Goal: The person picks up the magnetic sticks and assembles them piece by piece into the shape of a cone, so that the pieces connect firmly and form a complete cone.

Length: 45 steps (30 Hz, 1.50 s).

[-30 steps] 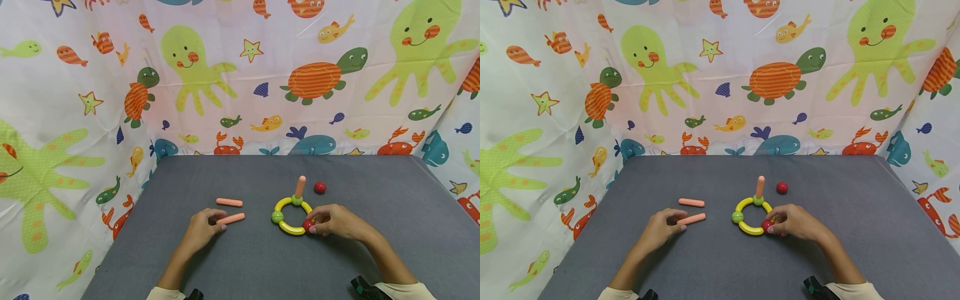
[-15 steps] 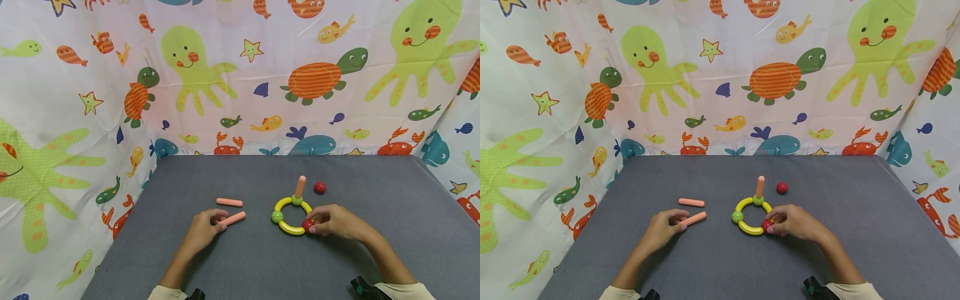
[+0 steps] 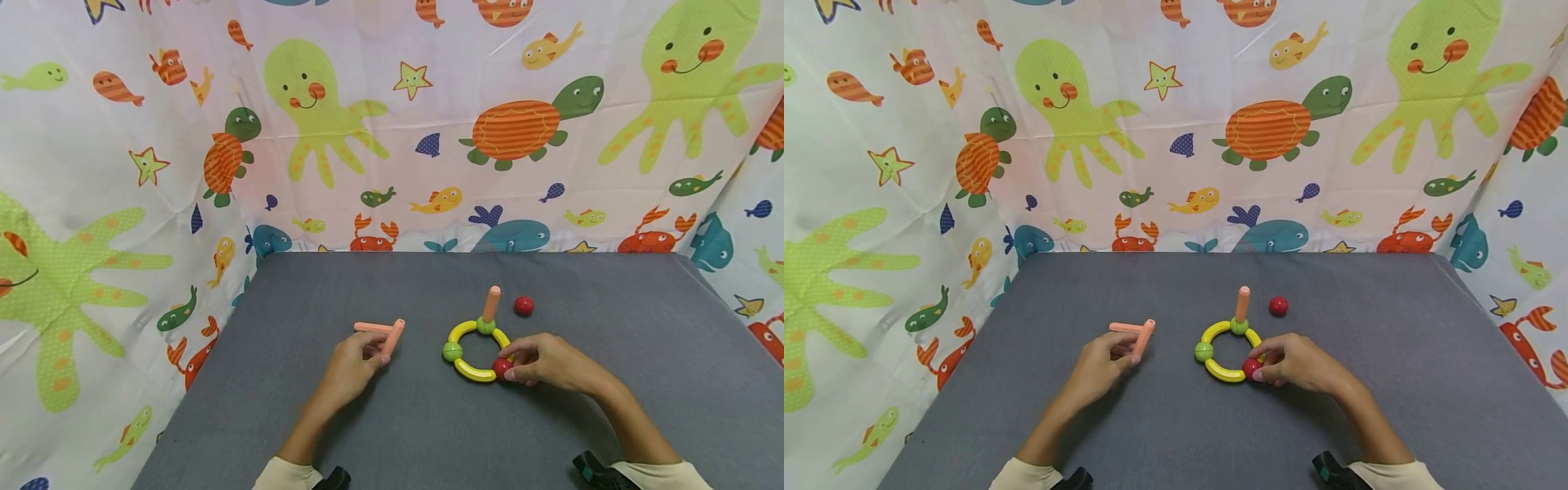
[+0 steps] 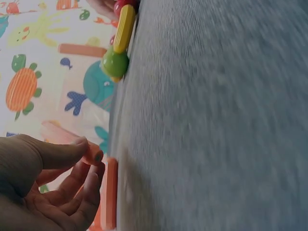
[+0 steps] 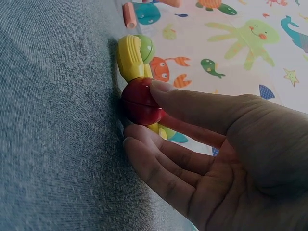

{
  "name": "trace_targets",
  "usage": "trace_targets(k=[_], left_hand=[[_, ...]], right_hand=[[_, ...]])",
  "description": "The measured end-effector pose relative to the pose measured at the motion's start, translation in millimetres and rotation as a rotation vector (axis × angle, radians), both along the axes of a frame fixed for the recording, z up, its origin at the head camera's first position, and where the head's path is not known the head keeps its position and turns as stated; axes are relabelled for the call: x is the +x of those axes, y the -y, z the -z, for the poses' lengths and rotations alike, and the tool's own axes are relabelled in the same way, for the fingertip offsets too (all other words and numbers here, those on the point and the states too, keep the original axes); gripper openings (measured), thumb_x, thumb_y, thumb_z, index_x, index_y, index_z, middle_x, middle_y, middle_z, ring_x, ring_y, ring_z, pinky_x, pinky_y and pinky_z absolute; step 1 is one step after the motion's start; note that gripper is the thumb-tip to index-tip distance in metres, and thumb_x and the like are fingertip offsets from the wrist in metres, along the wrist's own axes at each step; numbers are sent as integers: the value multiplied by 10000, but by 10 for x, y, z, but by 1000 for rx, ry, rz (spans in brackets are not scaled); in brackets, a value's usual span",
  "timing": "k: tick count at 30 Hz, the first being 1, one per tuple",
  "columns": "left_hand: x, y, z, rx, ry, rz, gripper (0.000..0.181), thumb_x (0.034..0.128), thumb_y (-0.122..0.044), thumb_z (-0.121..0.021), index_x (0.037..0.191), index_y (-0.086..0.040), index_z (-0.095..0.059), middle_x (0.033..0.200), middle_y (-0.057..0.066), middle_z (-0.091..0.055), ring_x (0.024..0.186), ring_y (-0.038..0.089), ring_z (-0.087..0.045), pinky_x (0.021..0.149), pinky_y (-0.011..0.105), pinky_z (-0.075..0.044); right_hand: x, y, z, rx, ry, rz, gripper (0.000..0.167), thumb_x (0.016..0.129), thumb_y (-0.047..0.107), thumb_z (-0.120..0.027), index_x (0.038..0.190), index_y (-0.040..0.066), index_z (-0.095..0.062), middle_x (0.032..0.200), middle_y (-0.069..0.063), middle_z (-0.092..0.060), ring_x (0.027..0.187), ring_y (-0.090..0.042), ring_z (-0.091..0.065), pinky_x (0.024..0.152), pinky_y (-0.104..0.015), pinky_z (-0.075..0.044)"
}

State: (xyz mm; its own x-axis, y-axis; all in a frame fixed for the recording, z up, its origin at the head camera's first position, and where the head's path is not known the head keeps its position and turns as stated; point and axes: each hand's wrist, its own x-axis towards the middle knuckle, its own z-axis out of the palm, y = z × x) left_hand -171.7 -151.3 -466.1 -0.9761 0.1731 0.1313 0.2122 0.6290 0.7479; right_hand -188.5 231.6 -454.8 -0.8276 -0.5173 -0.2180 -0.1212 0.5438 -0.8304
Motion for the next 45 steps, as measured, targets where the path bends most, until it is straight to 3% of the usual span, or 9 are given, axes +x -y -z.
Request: trace_targets(k=[9, 14, 25, 30, 35, 45], left_hand=[[-80, -341, 18, 71, 3, 81, 254, 921, -77, -826, 1158, -113, -742, 1055, 24, -761, 934, 161, -723, 820, 330, -571], [-124, -525, 33, 116, 26, 98, 307, 918, -102, -838, 1206, -127, -733, 1106, 4, -751, 944, 129, -724, 814, 284, -570], [-229, -832, 8, 192, -23, 128, 274, 922, -138, -842, 1185, -121, -764, 1028, -13, -761, 929, 84, -699, 836, 265, -562], [-255, -930, -10, 227, -64, 141, 267, 925, -126, -839, 1178, -118, -756, 1023, -9, -764, 918, 76, -694, 815, 244, -561], [-272, -994, -4, 204, -88, 135, 266, 912, -130, -852, 1162, -126, -762, 1034, -10, -769, 952, 111, -715, 819, 233, -557], [-296, -1005, 46, 167, -18, 134, 241, 924, -148, -845, 1148, -127, -759, 1040, -25, -757, 956, 86, -692, 860, 269, -565]], right_hand=[[14, 14, -15, -3, 14, 3, 412, 956, 207, -800, 1296, -11, -720, 951, -63, -735, 845, -260, -687, 721, -336, -624], [16, 25, -27, -6, 19, -7, 411, 964, 207, -791, 1302, -14, -717, 990, -69, -737, 853, -264, -686, 726, -330, -624], [4, 34, -25, -15, 31, -8, 411, 970, 212, -788, 1306, -14, -716, 1024, -84, -740, 859, -268, -692, 729, -340, -625], [8, 50, -17, -24, 47, 0, 412, 967, 210, -792, 1304, -15, -718, 1025, -93, -740, 851, -274, -695, 730, -346, -629], [6, 58, -7, -26, 42, -2, 408, 968, 207, -791, 1302, -15, -719, 1038, -93, -746, 848, -272, -698, 726, -344, -629], [-3, 48, -1, -28, 41, -15, 407, 978, 213, -781, 1310, -12, -714, 1034, -92, -740, 855, -280, -695, 731, -343, -628]])
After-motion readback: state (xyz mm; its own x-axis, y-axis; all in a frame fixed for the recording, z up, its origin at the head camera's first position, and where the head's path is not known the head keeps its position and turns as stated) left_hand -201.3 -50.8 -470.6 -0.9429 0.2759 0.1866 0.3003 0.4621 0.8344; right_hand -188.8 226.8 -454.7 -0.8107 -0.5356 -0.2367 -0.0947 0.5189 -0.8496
